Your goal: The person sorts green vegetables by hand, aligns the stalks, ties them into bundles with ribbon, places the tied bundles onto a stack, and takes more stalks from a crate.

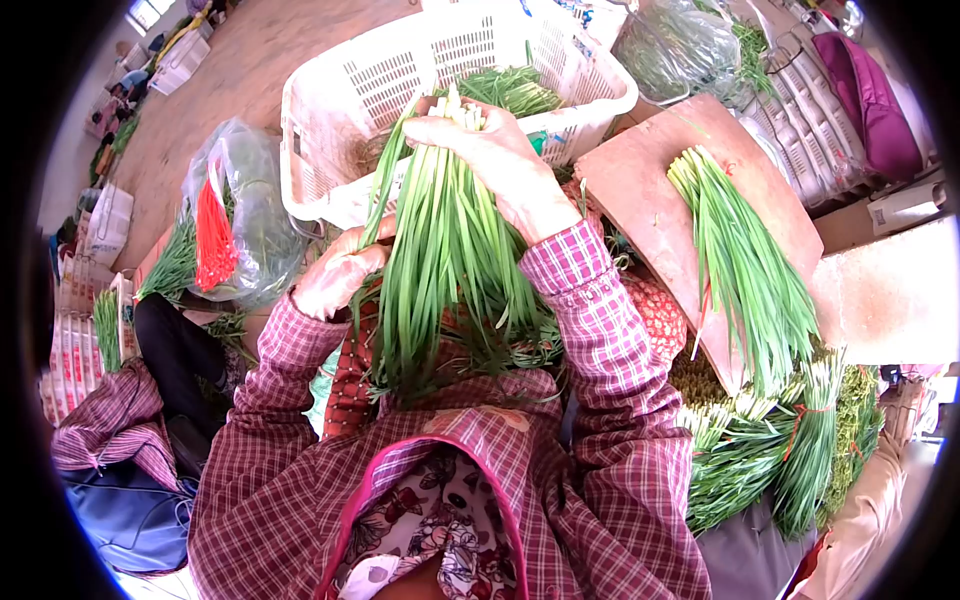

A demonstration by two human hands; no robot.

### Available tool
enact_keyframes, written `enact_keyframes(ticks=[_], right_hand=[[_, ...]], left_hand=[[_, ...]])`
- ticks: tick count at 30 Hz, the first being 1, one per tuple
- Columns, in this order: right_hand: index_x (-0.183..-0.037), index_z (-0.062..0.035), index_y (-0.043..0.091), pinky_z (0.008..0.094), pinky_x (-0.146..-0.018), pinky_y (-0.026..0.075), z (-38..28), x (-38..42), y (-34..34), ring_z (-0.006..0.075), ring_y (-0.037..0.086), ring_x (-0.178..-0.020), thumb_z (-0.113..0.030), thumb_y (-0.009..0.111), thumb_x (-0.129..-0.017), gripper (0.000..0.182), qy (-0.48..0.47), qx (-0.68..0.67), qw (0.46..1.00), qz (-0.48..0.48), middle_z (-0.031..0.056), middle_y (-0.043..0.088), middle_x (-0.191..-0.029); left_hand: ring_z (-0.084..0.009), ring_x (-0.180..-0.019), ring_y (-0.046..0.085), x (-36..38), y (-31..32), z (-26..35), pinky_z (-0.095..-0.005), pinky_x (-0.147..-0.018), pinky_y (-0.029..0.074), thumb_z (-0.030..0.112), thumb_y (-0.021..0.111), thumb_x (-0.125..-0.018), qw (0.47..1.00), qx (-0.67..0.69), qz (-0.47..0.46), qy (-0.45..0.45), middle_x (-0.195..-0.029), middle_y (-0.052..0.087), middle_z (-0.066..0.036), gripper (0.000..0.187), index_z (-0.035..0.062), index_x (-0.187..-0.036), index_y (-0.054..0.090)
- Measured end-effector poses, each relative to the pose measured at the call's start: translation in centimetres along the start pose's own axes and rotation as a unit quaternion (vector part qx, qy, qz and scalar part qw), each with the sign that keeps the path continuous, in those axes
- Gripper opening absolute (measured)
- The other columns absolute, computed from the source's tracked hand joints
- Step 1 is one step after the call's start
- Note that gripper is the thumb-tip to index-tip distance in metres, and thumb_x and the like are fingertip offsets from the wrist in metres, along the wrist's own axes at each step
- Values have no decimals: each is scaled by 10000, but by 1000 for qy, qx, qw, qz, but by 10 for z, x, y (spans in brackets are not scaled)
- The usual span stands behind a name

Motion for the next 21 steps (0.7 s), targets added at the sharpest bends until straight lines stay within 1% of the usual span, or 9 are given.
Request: enact_keyframes(ticks=[4,9,11,13,15,17,18,19,21], right_hand=[[-995,-44,659,231,-669,535,-3,4,3,89,648,-745,-158,750,-817,230,19,-16,1000,-10,8,673,-865],[-981,-65,670,231,-685,530,-8,9,0,83,642,-742,-179,757,-812,222,-33,23,998,-45,5,675,-858],[-975,-75,672,247,-738,522,-11,11,-6,86,634,-763,-214,770,-797,245,-38,59,997,22,7,677,-857],[-978,-83,670,274,-820,500,-15,10,-16,103,631,-837,-252,788,-775,289,-57,68,996,28,15,681,-890],[-1007,-88,662,303,-931,451,-26,16,-25,137,617,-953,-281,798,-762,341,-127,39,989,71,30,684,-964],[-1045,-70,628,348,-882,517,-31,11,-57,195,647,-921,-274,767,-798,349,-112,-10,992,59,69,677,-1021],[-1039,-65,622,373,-855,540,-42,17,-61,208,657,-910,-267,750,-813,329,-129,-36,989,56,73,675,-1009],[-1033,-61,617,398,-828,562,-54,24,-62,221,667,-899,-260,734,-829,309,-146,-63,986,53,76,674,-998],[-1004,-62,622,415,-807,580,-70,32,-75,234,683,-884,-242,703,-854,248,-192,-96,976,37,83,678,-945]], left_hand=[[-111,-973,494,-2,3,-8,-250,-877,381,583,437,-920,998,-30,-4,56,-1153,573,-58,755,-45,-1338,456],[-77,-903,510,-1,7,-21,-218,-771,423,543,490,-917,1000,10,6,-19,-1016,562,6,689,-33,-1295,494],[-65,-871,505,2,5,-27,-214,-750,428,514,519,-913,998,43,26,-30,-970,546,28,663,-29,-1293,497],[-60,-854,499,9,-9,-47,-212,-757,429,391,567,-917,996,66,54,-27,-944,542,40,569,-25,-1298,494],[-60,-873,502,14,-17,-63,-208,-779,433,297,605,-914,991,104,85,-4,-969,568,40,524,-28,-1309,492],[-27,-780,500,20,-23,-57,-202,-748,439,275,637,-908,984,99,135,-66,-901,562,73,487,-26,-1276,531],[-35,-767,526,21,-29,-73,-198,-706,458,256,629,-914,984,89,152,33,-907,570,64,437,-19,-1246,556],[-35,-767,526,24,-38,-83,-198,-706,458,256,629,-914,983,87,157,33,-907,570,64,437,-19,-1246,556],[-51,-751,561,36,-56,-99,-198,-632,466,241,633,-908,960,96,262,-4,-901,591,43,389,-10,-1201,587]])
Point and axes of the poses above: each hand's wrist, its own x-axis away from the middle knuckle, its own y-axis out of the palm, z = x × y, the point moved 2 cm from there along -x, towards the middle knuckle
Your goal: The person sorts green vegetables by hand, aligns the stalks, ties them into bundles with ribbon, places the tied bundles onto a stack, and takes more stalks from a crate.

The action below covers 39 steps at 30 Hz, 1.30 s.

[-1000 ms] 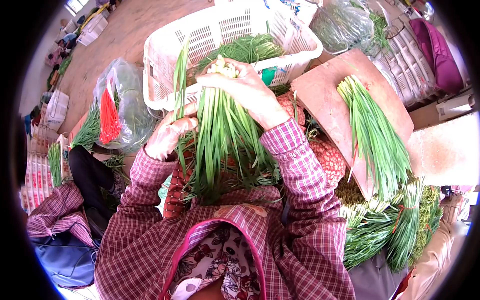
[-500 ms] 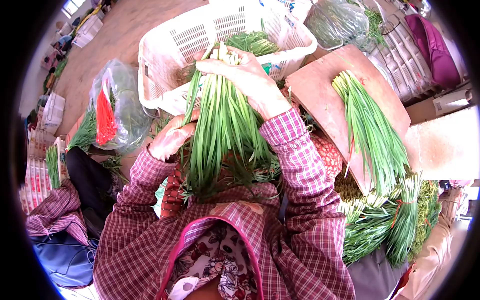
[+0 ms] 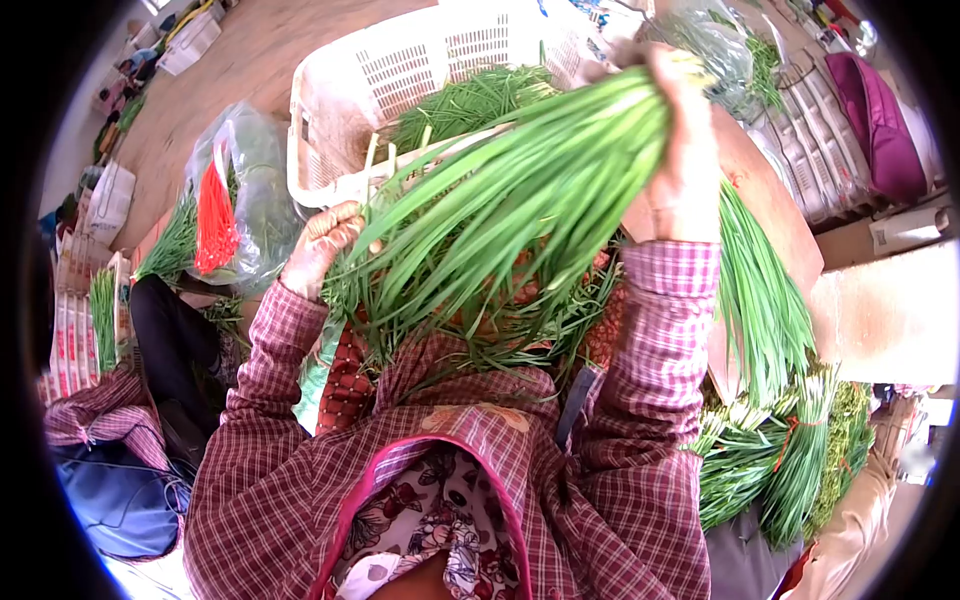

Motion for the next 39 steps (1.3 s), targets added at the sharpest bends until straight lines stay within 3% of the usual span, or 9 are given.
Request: enact_keyframes(ticks=[8,15,17,26,28,32,37,38,39], right_hand=[[-1023,-49,655,301,-734,539,32,-12,24,138,644,-767,-239,760,-787,320,93,281,954,-39,23,675,-892],[-1077,-13,667,254,-796,514,75,-20,47,123,655,-842,-239,754,-819,354,224,168,959,-50,44,681,-920],[-948,-21,679,258,-738,526,83,-23,55,109,646,-798,-225,777,-798,272,176,235,951,-95,20,673,-851],[-1002,-30,682,241,-718,513,85,-18,84,87,628,-768,-198,789,-780,298,115,233,956,-133,26,693,-901],[-996,-32,680,236,-686,516,82,-19,87,78,626,-741,-187,785,-784,282,109,235,952,-163,26,691,-890],[-993,-47,690,233,-652,517,76,-26,97,69,623,-716,-168,762,-799,240,30,218,958,-184,9,691,-861],[-980,-45,690,221,-667,475,39,-39,102,74,606,-748,-231,702,-851,226,-71,265,954,-122,-11,663,-822],[-1221,-1,556,264,-837,506,13,-47,108,96,621,-855,-177,682,-862,420,-126,206,962,-130,22,670,-974],[-1148,-2,571,234,-689,535,-14,-60,97,73,630,-785,-150,675,-864,337,-122,220,952,-175,27,654,-949]], left_hand=[[-101,-732,641,-9,14,66,-200,-584,465,223,568,-952,999,21,-10,37,-919,705,-35,259,58,-1138,643],[-90,-772,640,-10,40,83,-190,-575,445,386,576,-940,997,7,-77,29,-927,689,-35,404,43,-1146,630],[-92,-768,640,-13,43,82,-188,-573,446,403,566,-943,994,-12,-97,58,-969,687,-38,428,36,-1153,625],[-34,-697,490,-11,70,98,-192,-598,427,227,578,-949,979,-148,-63,123,-865,577,61,360,47,-1260,568],[-18,-726,497,-15,60,90,-148,-653,436,100,597,-936,994,25,-84,67,-931,614,26,250,-4,-1163,610],[-14,-762,499,-23,50,95,-115,-662,420,98,592,-943,989,46,-107,94,-950,580,21,300,-3,-1224,558],[-40,-843,516,-24,55,114,-171,-755,446,334,559,-968,960,-73,-149,227,-989,573,12,461,-31,-1249,536],[-65,-887,527,-22,42,100,-200,-796,448,425,564,-936,974,-76,-142,159,-1061,577,-4,578,-38,-1279,516],[-91,-932,538,-21,29,86,-230,-838,450,516,569,-904,984,-77,-134,91,-1132,580,-20,695,-45,-1310,497]])
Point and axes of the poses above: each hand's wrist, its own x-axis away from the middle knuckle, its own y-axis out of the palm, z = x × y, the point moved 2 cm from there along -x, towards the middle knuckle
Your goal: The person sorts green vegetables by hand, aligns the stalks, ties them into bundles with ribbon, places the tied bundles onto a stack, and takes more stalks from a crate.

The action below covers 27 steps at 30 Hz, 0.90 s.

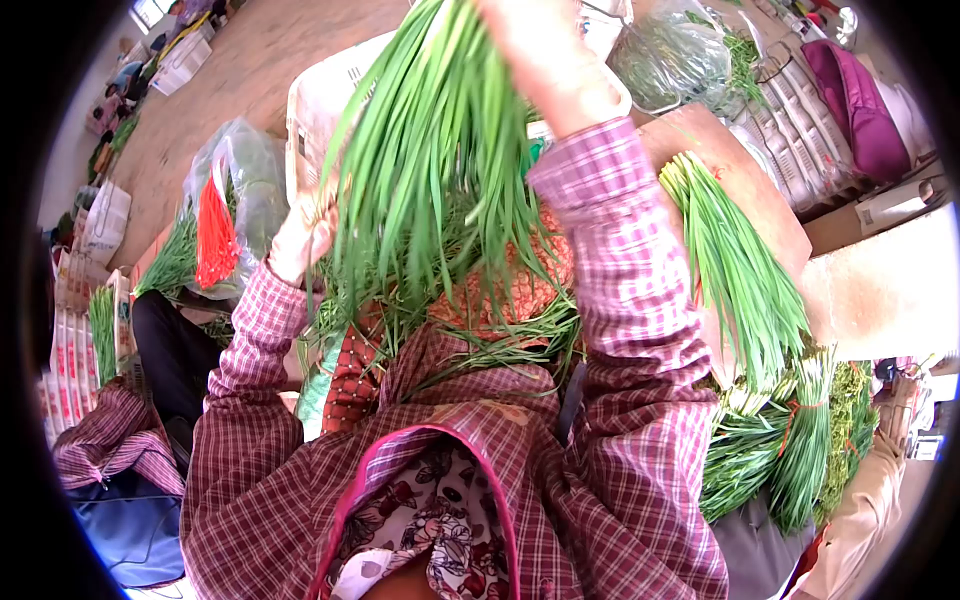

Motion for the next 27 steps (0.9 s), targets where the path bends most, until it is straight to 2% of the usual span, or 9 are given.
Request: enact_keyframes(ticks=[3,6,7,8,9,11,17,24,27], right_hand=[[-1029,-46,565,202,-634,528,-35,-4,-20,74,608,-719,-162,673,-863,229,-108,-167,974,113,-14,576,-786],[-930,-26,631,227,-691,468,-13,-8,-37,78,575,-763,-153,670,-866,147,-89,193,976,53,1,597,-802],[-883,-18,654,232,-713,441,-4,-3,-33,83,564,-781,-143,670,-859,128,-66,190,978,54,1,611,-811],[-890,-23,655,231,-710,444,-6,-1,-32,82,564,-778,-143,669,-859,124,-73,157,983,57,2,614,-813],[-896,-29,656,231,-707,448,-8,2,-27,81,564,-775,-142,668,-859,120,-77,121,988,57,3,617,-815],[-897,-35,659,230,-706,447,-35,9,-2,82,560,-769,-151,665,-864,121,-37,117,991,49,1,616,-812],[-1027,-21,630,251,-783,467,-4,14,36,97,577,-894,-162,664,-872,212,43,7,997,-56,25,620,-932],[-974,-13,596,306,-787,461,16,18,47,179,582,-869,-133,575,-877,156,21,-10,1000,13,83,608,-906],[-961,6,592,367,-789,463,28,16,39,288,593,-878,-182,573,-870,210,-94,203,975,13,157,605,-908]], left_hand=[[-133,-1050,530,36,-44,-57,-258,-926,433,344,586,-904,996,0,-80,-48,-1260,545,-70,606,-60,-1340,465],[-232,-1200,535,61,-99,-32,-359,-1003,439,155,597,-862,993,-63,-46,-84,-1345,537,-127,483,42,-1326,523],[-250,-1117,604,56,-110,8,-361,-947,486,26,567,-854,870,-447,-6,-207,-1239,622,-130,406,78,-1257,594],[-263,-1036,645,67,-149,-3,-363,-914,503,8,604,-843,942,-298,105,-114,-1146,669,-122,382,91,-1215,628],[-243,-1062,631,57,-145,35,-356,-939,487,29,633,-845,839,-537,83,-25,-1172,659,-121,379,82,-1220,621],[-246,-1212,541,42,-116,99,-366,-1025,425,53,643,-860,964,-219,149,7,-1303,586,-113,430,63,-1284,576],[-342,-1331,410,-69,22,173,-491,-1101,321,664,539,-812,966,-113,29,231,-1465,365,-232,973,40,-1492,232],[-230,-1108,586,-102,62,118,-379,-975,481,456,520,-952,978,118,92,144,-1195,620,-105,535,201,-1417,448],[-241,-1053,618,-106,61,101,-391,-951,504,380,566,-933,967,189,60,157,-1177,610,-151,551,16,-1338,484]])
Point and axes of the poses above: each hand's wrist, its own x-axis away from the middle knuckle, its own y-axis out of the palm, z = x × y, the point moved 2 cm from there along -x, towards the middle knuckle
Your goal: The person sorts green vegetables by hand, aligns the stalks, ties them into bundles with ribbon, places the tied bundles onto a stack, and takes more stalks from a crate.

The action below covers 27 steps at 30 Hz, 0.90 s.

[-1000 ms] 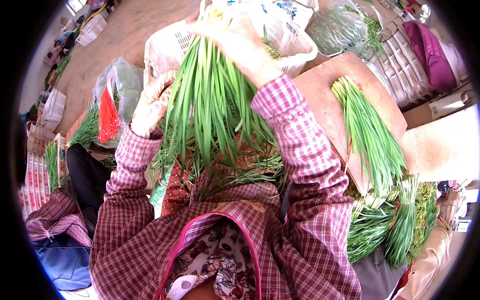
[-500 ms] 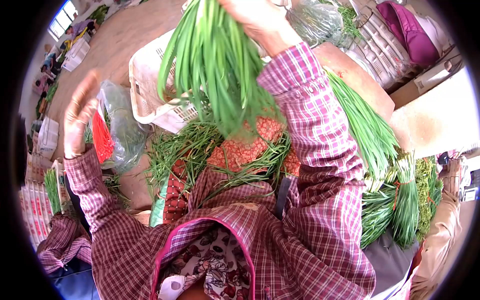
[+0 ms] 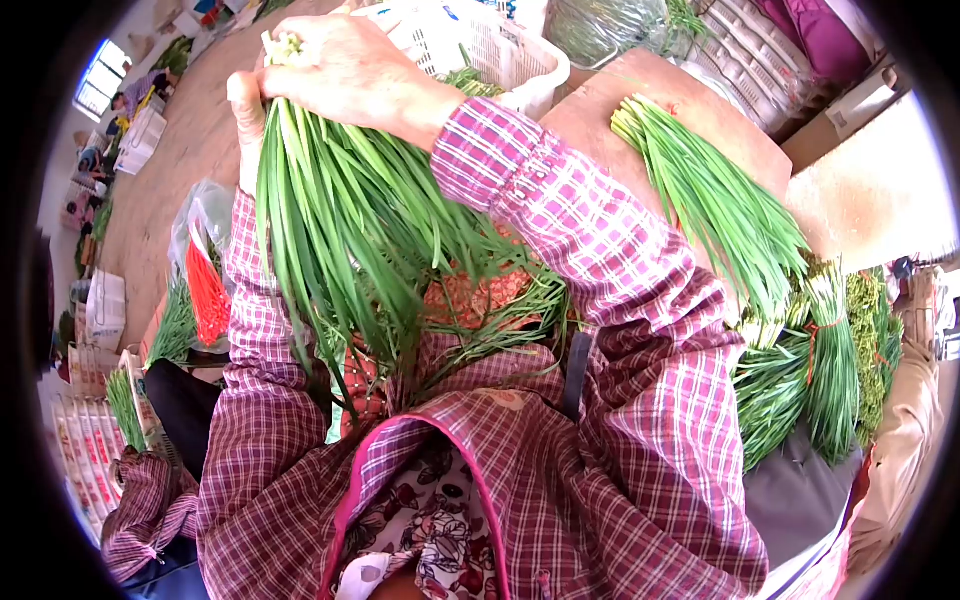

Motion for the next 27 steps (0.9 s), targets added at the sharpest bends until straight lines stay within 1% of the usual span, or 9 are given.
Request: enact_keyframes(ticks=[4,8,11,15,16,18,20,24,27], right_hand=[[-883,1,597,464,-767,440,3,-4,-3,382,557,-859,-220,563,-849,226,-115,114,987,10,178,592,-896],[-950,-9,619,410,-741,463,-2,2,-1,270,596,-831,-226,565,-903,228,-379,333,860,-77,107,618,-910],[-1038,-79,699,330,-696,531,14,-10,3,201,672,-738,-601,616,-791,583,33,240,952,-187,126,702,-865],[-1040,-4,606,335,-718,476,-36,3,-33,178,614,-864,-225,572,-933,249,118,-160,977,-71,72,628,-942],[-1071,-1,596,312,-720,483,-40,12,-40,161,617,-876,-216,580,-935,255,18,-89,996,-11,69,630,-975],[-1149,0,559,303,-756,503,-44,31,-48,182,635,-917,-174,627,-894,316,35,-75,996,23,100,638,-1031],[-974,-39,688,298,-642,507,-25,53,-47,150,638,-669,-389,663,-834,377,85,32,995,45,84,672,-774],[-933,2,662,262,-592,475,-7,95,-9,64,570,-623,-158,640,-876,171,150,-103,983,2,41,633,-692],[-901,-6,657,286,-587,503,-3,101,5,141,615,-598,-158,682,-850,162,145,8,989,5,94,655,-683]], left_hand=[[-296,-1089,617,6,-23,-26,-402,-933,527,300,663,-852,975,185,-64,-102,-1270,551,-212,639,-23,-1350,425],[-291,-950,666,18,8,-19,-368,-823,586,86,679,-783,980,172,-28,-98,-1052,644,-183,492,15,-1241,510],[-292,-921,669,26,3,-26,-389,-815,579,90,672,-786,970,148,-62,-183,-941,659,-162,465,10,-1219,525],[-213,-876,595,15,-17,-20,-332,-769,549,181,693,-808,976,138,-77,-147,-885,579,-53,467,5,-1209,530],[-205,-921,561,4,-26,-16,-344,-825,510,195,669,-831,966,169,-155,-121,-918,552,-36,522,28,-1287,481],[-253,-937,600,4,-46,-4,-364,-840,537,131,653,-837,971,210,-70,-90,-922,608,-85,528,-16,-1305,456],[-256,-954,605,3,-64,9,-375,-868,527,119,656,-845,979,189,-46,-59,-940,612,-87,471,1,-1268,486],[-275,-985,606,0,-85,24,-413,-925,504,106,667,-831,980,191,-37,-50,-982,629,-95,449,18,-1242,511],[-286,-997,604,1,-87,31,-427,-955,487,95,671,-822,979,196,-48,-43,-995,633,-99,452,28,-1242,516]])
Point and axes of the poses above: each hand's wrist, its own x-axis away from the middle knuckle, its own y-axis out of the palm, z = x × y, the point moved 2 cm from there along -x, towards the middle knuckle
